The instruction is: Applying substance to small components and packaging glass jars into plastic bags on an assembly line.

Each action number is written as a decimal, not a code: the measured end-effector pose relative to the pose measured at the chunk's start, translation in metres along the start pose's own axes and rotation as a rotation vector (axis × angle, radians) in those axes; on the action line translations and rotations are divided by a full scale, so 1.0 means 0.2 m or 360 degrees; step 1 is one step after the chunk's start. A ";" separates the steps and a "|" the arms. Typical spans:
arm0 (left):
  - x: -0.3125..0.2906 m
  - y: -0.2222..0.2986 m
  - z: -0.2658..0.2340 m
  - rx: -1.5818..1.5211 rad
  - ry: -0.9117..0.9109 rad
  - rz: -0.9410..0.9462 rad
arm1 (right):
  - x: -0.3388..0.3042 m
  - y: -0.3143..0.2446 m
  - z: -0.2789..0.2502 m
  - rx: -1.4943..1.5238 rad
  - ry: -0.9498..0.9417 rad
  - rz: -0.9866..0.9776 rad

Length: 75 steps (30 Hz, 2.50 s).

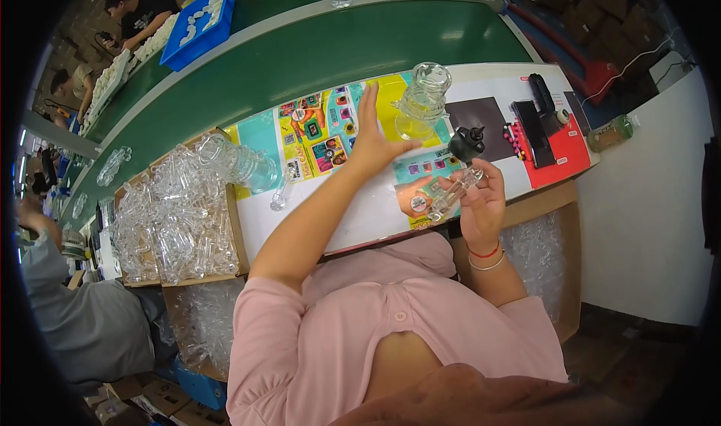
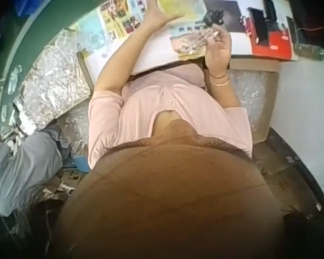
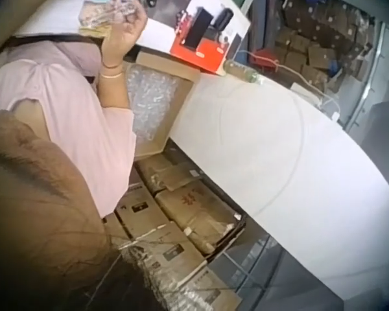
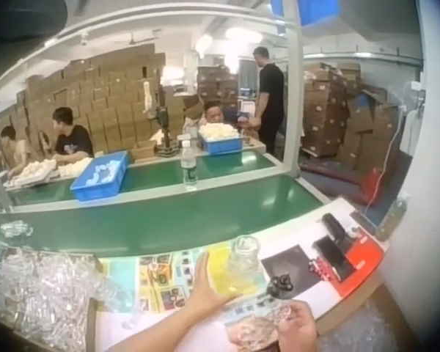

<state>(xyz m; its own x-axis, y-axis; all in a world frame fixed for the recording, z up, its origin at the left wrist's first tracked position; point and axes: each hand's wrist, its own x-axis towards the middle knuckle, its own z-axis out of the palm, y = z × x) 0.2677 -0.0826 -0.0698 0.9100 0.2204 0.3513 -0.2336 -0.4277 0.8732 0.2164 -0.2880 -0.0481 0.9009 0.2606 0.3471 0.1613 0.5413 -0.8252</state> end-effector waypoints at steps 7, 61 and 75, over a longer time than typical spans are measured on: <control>0.11 -0.08 0.00 -0.0485 -0.0484 -0.0356 | -0.03 -0.03 0.02 -0.0046 0.0067 0.0134; -1.13 0.30 -0.80 -0.1355 -0.0155 -0.0567 | 0.07 0.18 1.02 0.0059 -0.0944 0.0123; -1.14 0.18 -0.99 -0.1449 0.0541 -0.0305 | -0.15 0.39 0.91 0.0432 -0.1547 0.1206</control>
<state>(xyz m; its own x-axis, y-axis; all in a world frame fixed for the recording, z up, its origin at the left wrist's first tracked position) -0.0165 0.0255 -0.0516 0.8463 0.5164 0.1309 -0.3969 0.4472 0.8016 0.1287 -0.1089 -0.0416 0.0444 0.9933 0.1068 -0.4563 0.1152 -0.8824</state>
